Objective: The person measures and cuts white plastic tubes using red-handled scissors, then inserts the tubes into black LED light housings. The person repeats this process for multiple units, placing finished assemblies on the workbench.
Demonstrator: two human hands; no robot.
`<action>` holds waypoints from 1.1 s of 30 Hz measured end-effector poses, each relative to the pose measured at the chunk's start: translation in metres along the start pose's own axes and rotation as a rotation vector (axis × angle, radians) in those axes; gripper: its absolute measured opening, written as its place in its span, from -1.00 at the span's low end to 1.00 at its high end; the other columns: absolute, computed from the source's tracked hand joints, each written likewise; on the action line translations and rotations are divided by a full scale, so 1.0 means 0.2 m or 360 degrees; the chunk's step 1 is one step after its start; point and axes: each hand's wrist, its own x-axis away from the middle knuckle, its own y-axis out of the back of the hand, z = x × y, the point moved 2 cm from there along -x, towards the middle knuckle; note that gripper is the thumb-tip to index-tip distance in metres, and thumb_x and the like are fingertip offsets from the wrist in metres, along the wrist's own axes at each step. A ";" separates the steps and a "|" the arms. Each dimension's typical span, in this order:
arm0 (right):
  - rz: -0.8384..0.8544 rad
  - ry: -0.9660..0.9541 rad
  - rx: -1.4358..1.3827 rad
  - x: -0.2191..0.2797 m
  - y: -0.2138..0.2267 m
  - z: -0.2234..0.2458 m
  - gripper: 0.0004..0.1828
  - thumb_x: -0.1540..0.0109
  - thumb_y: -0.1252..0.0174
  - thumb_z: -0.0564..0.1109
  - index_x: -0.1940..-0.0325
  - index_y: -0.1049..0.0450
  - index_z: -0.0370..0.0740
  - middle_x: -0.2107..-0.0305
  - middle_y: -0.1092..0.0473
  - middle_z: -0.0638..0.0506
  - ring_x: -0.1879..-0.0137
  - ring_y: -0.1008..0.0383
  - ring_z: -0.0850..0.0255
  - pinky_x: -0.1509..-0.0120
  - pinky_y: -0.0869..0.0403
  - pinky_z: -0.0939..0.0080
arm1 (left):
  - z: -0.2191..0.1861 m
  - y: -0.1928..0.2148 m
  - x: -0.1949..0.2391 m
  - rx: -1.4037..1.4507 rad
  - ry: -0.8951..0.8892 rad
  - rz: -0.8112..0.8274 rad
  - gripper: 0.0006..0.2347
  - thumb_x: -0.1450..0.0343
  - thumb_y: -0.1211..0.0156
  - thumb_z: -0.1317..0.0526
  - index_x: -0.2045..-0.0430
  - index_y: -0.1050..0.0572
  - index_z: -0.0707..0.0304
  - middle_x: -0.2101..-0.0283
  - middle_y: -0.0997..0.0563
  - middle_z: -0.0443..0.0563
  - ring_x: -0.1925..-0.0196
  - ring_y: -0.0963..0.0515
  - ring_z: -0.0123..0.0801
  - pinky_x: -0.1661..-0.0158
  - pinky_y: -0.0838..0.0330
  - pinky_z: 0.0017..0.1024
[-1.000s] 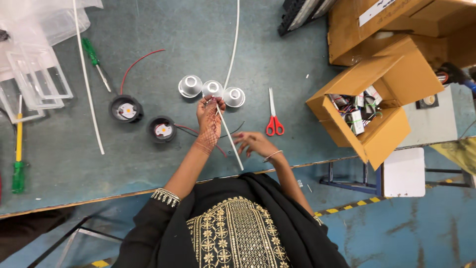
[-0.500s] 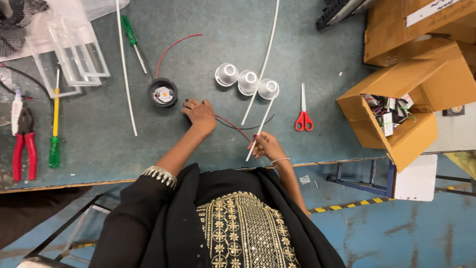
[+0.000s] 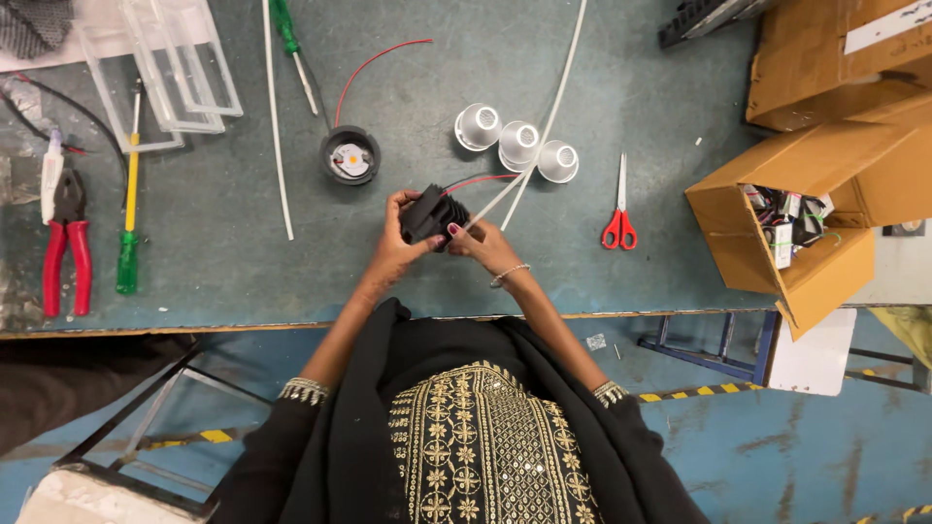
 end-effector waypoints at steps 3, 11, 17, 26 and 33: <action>-0.0088 0.0202 0.0463 -0.05 0.00 0.03 -0.40 -0.24 -0.33 -0.07 -0.32 -0.38 -0.31 0.07 -0.52 -0.06 -0.02 -0.58 0.14 -0.08 -0.57 0.20 | 0.07 -0.02 0.05 -0.0145 -0.0132 -0.0102 -0.27 -0.23 -0.43 0.41 -0.29 -0.14 0.22 -0.24 -0.34 0.12 -0.33 -0.35 -0.22 -0.34 -0.24 -0.28; -0.0326 0.0603 0.0916 -0.03 -0.06 0.06 -0.31 -0.14 -0.36 -0.26 -0.36 -0.36 -0.26 0.02 -0.40 -0.11 -0.07 -0.55 0.07 -0.11 -0.60 0.13 | 0.07 -0.04 0.05 -0.0812 -0.0315 -0.0085 -0.40 -0.29 -0.36 0.47 -0.25 -0.31 0.14 -0.39 -0.25 0.30 -0.46 -0.22 0.18 -0.37 -0.14 -0.12; -0.0478 0.0858 0.1391 -0.01 -0.06 0.08 -0.49 -0.13 -0.28 -0.38 -0.19 -0.46 -0.30 0.11 -0.45 -0.18 0.13 -0.50 -0.03 0.02 -0.51 0.09 | -0.01 -0.01 0.04 -0.1258 -0.0459 -0.0198 -0.72 -0.26 -0.48 0.36 0.21 -0.65 -0.01 -0.18 -0.47 0.14 -0.19 -0.45 -0.01 -0.22 -0.35 -0.17; -0.0535 0.0640 0.0886 0.18 0.01 0.44 -0.82 -0.33 -0.12 -0.33 0.01 -0.54 -0.34 0.21 -0.54 -0.08 0.27 -0.57 0.28 0.24 -0.51 0.31 | -0.28 0.03 -0.16 -0.0498 -0.0032 -0.0158 -0.88 -0.35 -0.43 0.36 0.29 -0.68 0.39 0.25 -0.61 -0.05 0.27 -0.58 -0.51 0.25 -0.44 -0.57; -0.0431 0.0742 0.0125 0.36 -0.06 0.93 -0.88 -0.47 0.02 -0.18 -0.02 -0.36 -0.27 0.19 -0.57 -0.16 0.23 -0.55 0.30 0.25 -0.49 0.37 | -0.60 -0.06 -0.20 -0.0158 -0.0055 -0.0126 -0.90 -0.39 -0.37 0.39 0.27 -0.67 0.39 0.20 -0.59 -0.10 0.28 -0.58 -0.58 0.24 -0.49 -0.63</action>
